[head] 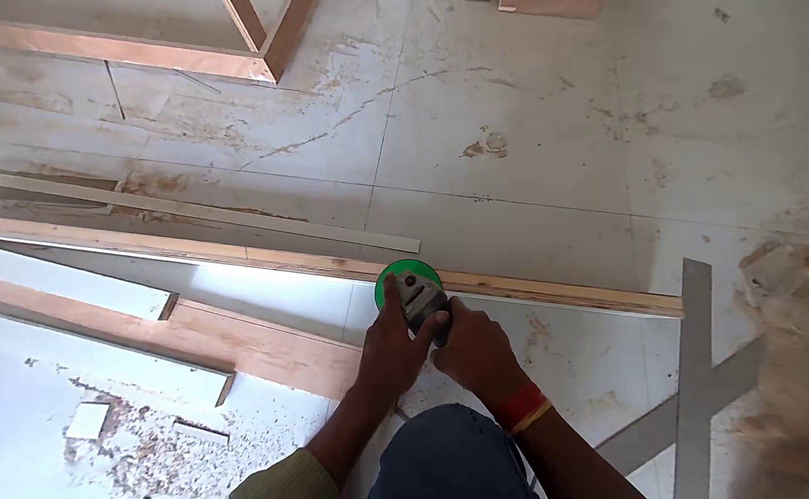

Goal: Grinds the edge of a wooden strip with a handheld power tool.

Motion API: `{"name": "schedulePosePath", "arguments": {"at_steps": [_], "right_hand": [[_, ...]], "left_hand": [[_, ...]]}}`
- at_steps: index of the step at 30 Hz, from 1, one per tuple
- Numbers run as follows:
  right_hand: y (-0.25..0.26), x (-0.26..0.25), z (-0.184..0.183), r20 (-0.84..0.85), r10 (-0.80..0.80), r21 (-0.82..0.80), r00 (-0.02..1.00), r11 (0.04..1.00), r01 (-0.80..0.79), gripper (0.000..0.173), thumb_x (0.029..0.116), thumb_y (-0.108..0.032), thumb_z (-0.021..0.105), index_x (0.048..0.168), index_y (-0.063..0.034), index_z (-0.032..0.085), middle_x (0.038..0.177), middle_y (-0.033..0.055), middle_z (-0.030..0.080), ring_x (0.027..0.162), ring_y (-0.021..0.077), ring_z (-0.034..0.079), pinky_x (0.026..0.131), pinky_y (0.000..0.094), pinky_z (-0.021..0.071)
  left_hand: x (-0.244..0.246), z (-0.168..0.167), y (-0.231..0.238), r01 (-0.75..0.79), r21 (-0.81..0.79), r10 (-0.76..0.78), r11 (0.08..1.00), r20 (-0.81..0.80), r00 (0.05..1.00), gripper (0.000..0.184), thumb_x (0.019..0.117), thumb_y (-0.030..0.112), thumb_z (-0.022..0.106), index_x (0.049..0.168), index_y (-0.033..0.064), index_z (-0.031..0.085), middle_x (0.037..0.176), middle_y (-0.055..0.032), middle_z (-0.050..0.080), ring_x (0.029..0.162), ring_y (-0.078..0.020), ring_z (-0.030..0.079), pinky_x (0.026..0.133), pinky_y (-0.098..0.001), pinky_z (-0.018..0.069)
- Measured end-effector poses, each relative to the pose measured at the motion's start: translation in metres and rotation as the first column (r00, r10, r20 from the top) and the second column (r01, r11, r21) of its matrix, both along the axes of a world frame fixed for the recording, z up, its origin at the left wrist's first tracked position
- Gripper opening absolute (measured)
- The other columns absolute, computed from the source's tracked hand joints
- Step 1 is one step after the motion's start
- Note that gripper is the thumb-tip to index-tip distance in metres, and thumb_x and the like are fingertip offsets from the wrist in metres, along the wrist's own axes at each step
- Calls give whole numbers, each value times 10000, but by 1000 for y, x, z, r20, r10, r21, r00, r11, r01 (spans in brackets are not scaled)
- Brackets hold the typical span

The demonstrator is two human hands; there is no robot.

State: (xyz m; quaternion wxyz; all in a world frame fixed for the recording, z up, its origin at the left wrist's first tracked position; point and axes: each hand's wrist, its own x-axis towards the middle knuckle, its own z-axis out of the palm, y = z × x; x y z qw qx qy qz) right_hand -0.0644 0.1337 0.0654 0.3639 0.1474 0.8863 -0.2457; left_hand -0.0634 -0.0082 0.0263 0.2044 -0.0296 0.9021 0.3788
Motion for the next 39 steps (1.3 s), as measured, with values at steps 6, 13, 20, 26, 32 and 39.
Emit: {"name": "schedulePosePath", "arguments": {"at_steps": [6,13,20,26,32,39], "right_hand": [[45,22,-1,13,-85,42,996,996,85,504,776,-283,801,1215,-130,605,931,94,698,898,291,706,747,509,560],[99,47,-6,-75,-197,108,978,973,204,494,773,-324,827,1182,-131,627,909,103,699,873,301,705,733,532,558],[187,115,-9,-207,-407,111,889,894,435,625,687,-263,887,1246,-126,643,898,118,707,841,318,699,716,589,550],[214,208,0,-328,-597,51,732,763,645,694,622,-335,847,1233,-74,646,966,134,716,897,307,699,753,595,549],[174,256,-4,-264,-805,-153,531,578,801,702,646,-225,883,1246,29,619,1028,168,710,929,281,701,815,525,582],[140,257,-10,-189,-882,-214,431,465,859,676,621,-213,890,1204,15,633,956,141,722,855,250,714,767,494,592]], "left_hand": [[8,-2,44,99,73,-101,992,23,995,1054,926,662,611,1646,103,82,1164,-181,688,1003,-332,703,867,-545,572],[9,8,105,211,104,-224,972,128,966,1059,929,642,629,1641,88,73,1267,-206,629,1018,-352,694,871,-550,575],[24,16,182,524,223,-555,822,110,825,1003,962,665,553,1648,82,110,1365,-212,605,1129,-352,674,954,-558,546],[11,-49,123,471,-341,-554,813,-208,806,1050,889,622,672,1619,4,238,1684,-260,164,1563,-450,129,1240,-646,120],[16,-75,70,526,-556,-693,643,-131,709,1043,879,343,754,1633,-18,131,1718,-186,94,1597,-320,46,1273,-518,125],[-5,-73,56,464,-612,-656,641,-122,745,1008,894,326,748,1637,4,149,1716,-181,123,1594,-326,84,1268,-527,127]]}}
